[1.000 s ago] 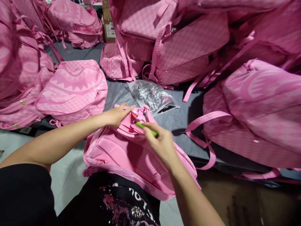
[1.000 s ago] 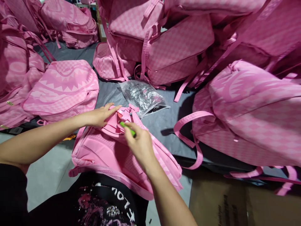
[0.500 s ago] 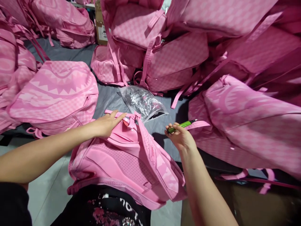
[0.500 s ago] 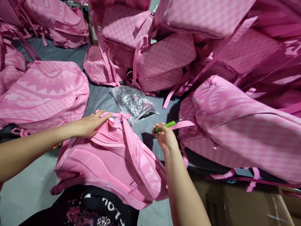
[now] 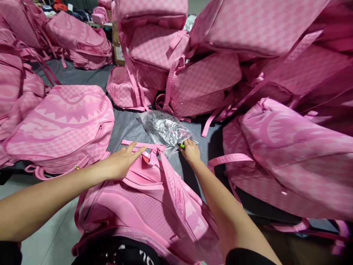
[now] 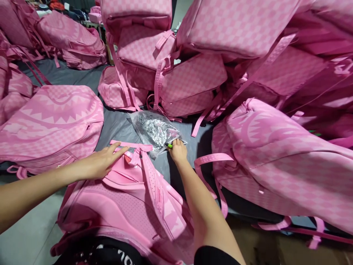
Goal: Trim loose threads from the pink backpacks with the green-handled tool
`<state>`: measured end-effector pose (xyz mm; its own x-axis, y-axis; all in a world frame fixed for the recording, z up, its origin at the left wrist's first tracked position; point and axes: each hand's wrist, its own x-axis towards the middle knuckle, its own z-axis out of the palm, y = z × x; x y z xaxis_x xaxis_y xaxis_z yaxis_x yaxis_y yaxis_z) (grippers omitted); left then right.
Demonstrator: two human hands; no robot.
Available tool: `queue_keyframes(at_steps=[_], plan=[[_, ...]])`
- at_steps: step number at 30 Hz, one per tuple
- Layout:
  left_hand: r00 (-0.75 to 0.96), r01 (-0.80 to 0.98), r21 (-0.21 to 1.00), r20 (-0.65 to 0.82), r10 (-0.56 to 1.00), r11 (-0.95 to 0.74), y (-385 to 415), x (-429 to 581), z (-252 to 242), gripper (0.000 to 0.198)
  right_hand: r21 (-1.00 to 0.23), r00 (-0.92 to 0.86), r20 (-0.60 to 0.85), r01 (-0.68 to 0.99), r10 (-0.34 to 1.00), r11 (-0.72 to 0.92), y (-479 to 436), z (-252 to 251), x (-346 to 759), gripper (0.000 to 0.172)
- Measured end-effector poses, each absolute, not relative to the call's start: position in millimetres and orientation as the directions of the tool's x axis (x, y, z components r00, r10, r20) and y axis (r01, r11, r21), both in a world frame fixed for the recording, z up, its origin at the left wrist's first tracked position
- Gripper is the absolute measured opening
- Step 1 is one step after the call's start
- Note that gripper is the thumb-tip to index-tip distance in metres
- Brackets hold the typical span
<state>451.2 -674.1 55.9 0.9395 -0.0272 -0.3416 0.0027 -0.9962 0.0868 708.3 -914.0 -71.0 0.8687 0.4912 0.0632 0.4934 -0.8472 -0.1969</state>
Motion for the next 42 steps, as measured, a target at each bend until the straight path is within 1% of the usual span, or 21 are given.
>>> queue_keyframes(at_steps=[3,5,9,11,14,17,18,20,22,24,25,27,29,30,31,32,34,35,37,39,42], plan=[[0.94,0.003,0.082,-0.34,-0.025,-0.997,-673.3,451.6,54.1,0.099,-0.091,0.852,0.02,0.523,0.524,-0.847,-910.9,-77.3,708.9,0.026],[0.936,0.011,0.083,-0.351,-0.018,-0.996,-673.9,452.3,55.4,0.1,-0.06,0.834,0.005,0.551,0.552,-0.832,-914.0,-80.3,703.1,0.023],[0.924,0.03,0.066,-0.383,0.003,-0.997,-676.4,453.2,62.1,0.1,-0.102,0.838,0.018,0.544,0.545,-0.833,-924.1,-81.7,689.3,0.027],[0.921,0.033,0.059,-0.389,0.008,-0.998,-677.8,453.0,65.3,0.099,-0.175,0.855,0.025,0.514,0.519,-0.839,-928.7,-79.1,686.1,0.025],[0.92,0.043,0.064,-0.391,0.015,-0.997,-679.6,451.9,68.9,0.097,-0.334,0.892,0.046,0.438,0.449,-0.835,-935.3,-69.0,685.1,0.021],[0.918,0.056,0.084,-0.397,0.018,-0.995,-680.4,450.7,71.2,0.099,-0.521,0.955,0.093,0.287,0.281,-0.804,-941.5,-50.3,681.2,0.015],[0.919,0.058,0.096,-0.394,0.015,-0.994,-680.3,450.6,71.4,0.1,-0.589,0.972,0.106,0.231,0.209,-0.774,-942.8,-42.2,677.6,0.017],[0.926,0.055,0.121,-0.378,0.005,-0.991,-678.8,450.7,70.3,0.101,-0.729,0.989,0.107,0.147,0.1,-0.669,-943.0,-24.1,665.1,0.031],[0.936,0.057,0.149,-0.353,0.001,-0.987,-676.5,450.1,66.8,0.099,-0.839,0.993,0.082,0.113,0.082,-0.532,-939.9,-4.2,644.6,0.043],[0.951,0.07,0.196,-0.309,0.006,-0.978,-675.8,446.2,61.8,0.094,-0.905,0.989,0.058,0.109,0.133,-0.411,-934.2,15.8,616.8,0.051],[0.969,0.076,0.23,-0.246,0.018,-0.97,-676.9,442.3,59.5,0.09,-0.932,0.983,0.046,0.106,0.177,-0.346,-930.9,25.3,601.1,0.052],[0.999,0.037,0.325,-0.001,0.039,-0.945,-683.7,429.6,56.3,0.074,-0.972,0.957,0.039,0.104,0.289,-0.211,-923.9,42.3,568.6,0.051],[0.947,-0.07,0.444,0.31,0.08,-0.893,-696.8,412.5,55.2,0.053,-0.982,0.911,0.095,0.152,0.402,-0.111,-916.6,55.7,538.5,0.044],[0.906,-0.133,0.519,0.409,0.109,-0.844,-704.9,403.7,55.0,0.045,-0.977,0.881,0.136,0.194,0.453,-0.084,-913.0,60.8,525.5,0.039],[0.886,-0.184,0.612,0.442,0.14,-0.769,-713.5,395.5,54.5,0.041,-0.968,0.85,0.171,0.239,0.499,-0.074,-909.4,64.9,514.1,0.035],[0.892,-0.21,0.717,0.419,0.17,-0.665,-721.7,388.5,53.7,0.037,-0.96,0.818,0.193,0.272,0.542,-0.07,-906.1,67.8,504.6,0.032],[0.935,-0.19,0.884,0.295,0.195,-0.427,-734.6,378.8,50.6,0.026,-0.954,0.767,0.192,0.291,0.613,-0.066,-901.1,70.4,490.8,0.034],[0.945,-0.169,0.926,0.249,0.21,-0.339,-738.5,375.9,48.5,0.02,-0.956,0.753,0.182,0.285,0.632,-0.064,-899.9,70.1,486.3,0.036],[0.928,-0.157,0.944,0.241,0.283,-0.29,-740.9,372.4,44.6,0.012,-0.955,0.737,0.175,0.287,0.653,-0.068,-900.0,67.2,480.5,0.032],[0.886,-0.182,0.914,0.312,0.343,-0.362,-738.2,369.6,41.5,0.015,-0.942,0.713,0.19,0.325,0.675,-0.078,-902.5,62.8,476.8,0.023],[0.855,-0.236,0.847,0.415,0.312,-0.477,-732.7,365.0,36.4,0.018,-0.89,0.678,0.243,0.44,0.694,-0.117,-905.5,57.5,470.8,0.021]])
